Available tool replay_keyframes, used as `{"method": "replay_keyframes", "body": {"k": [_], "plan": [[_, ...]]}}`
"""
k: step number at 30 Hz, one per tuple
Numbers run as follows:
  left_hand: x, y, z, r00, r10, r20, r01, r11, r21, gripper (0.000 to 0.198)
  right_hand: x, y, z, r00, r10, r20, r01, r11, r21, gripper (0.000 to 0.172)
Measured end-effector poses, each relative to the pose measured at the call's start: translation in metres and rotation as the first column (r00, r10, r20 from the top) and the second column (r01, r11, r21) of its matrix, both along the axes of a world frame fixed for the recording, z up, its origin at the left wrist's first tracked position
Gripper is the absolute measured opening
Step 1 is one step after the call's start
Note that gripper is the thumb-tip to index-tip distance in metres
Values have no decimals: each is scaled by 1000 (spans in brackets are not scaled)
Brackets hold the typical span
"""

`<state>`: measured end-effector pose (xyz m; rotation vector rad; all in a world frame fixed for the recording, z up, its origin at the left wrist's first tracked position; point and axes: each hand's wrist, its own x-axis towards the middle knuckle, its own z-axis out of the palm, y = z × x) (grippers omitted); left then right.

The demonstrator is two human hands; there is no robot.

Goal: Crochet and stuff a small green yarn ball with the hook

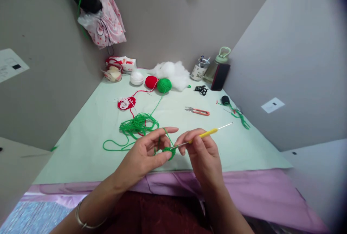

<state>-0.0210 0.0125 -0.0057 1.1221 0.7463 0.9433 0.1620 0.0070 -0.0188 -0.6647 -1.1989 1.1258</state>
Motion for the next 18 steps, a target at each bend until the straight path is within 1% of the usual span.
{"method": "replay_keyframes", "body": {"k": [2,4,6,8,10,12,13,15,16,17,18], "plan": [[-1,0,-1,1000,-3,-17,3,1000,1,50,3,-1,0,1000,17,25,-17,999,27,21],[-1,-1,-1,999,2,-38,-1,1000,15,50,6,-3,1,997,0,78,-5,998,63,21],[-1,-2,-1,997,24,-75,-21,999,45,50,7,-6,3,984,-62,165,42,991,126,20],[1,-3,-1,990,71,-123,-60,994,90,51,8,-9,5,950,-148,276,83,969,233,21],[3,-3,0,973,149,-174,-121,979,163,50,8,-13,6,882,-243,405,78,921,382,21],[5,-4,1,946,247,-210,-189,946,264,46,8,-17,4,783,-353,511,41,850,525,20],[6,-5,1,931,292,-219,-217,925,312,44,7,-19,2,737,-409,538,28,814,581,20],[8,-7,0,911,346,-223,-248,893,376,42,6,-21,-2,673,-500,545,31,755,655,21],[8,-7,0,907,357,-222,-252,885,392,42,5,-22,-4,656,-526,541,36,738,674,22],[8,-8,-1,905,363,-222,-255,880,401,42,4,-22,-5,657,-536,530,44,729,683,22],[8,-9,-1,901,372,-223,-261,876,406,43,3,-21,-5,678,-527,513,56,732,679,22]]}}
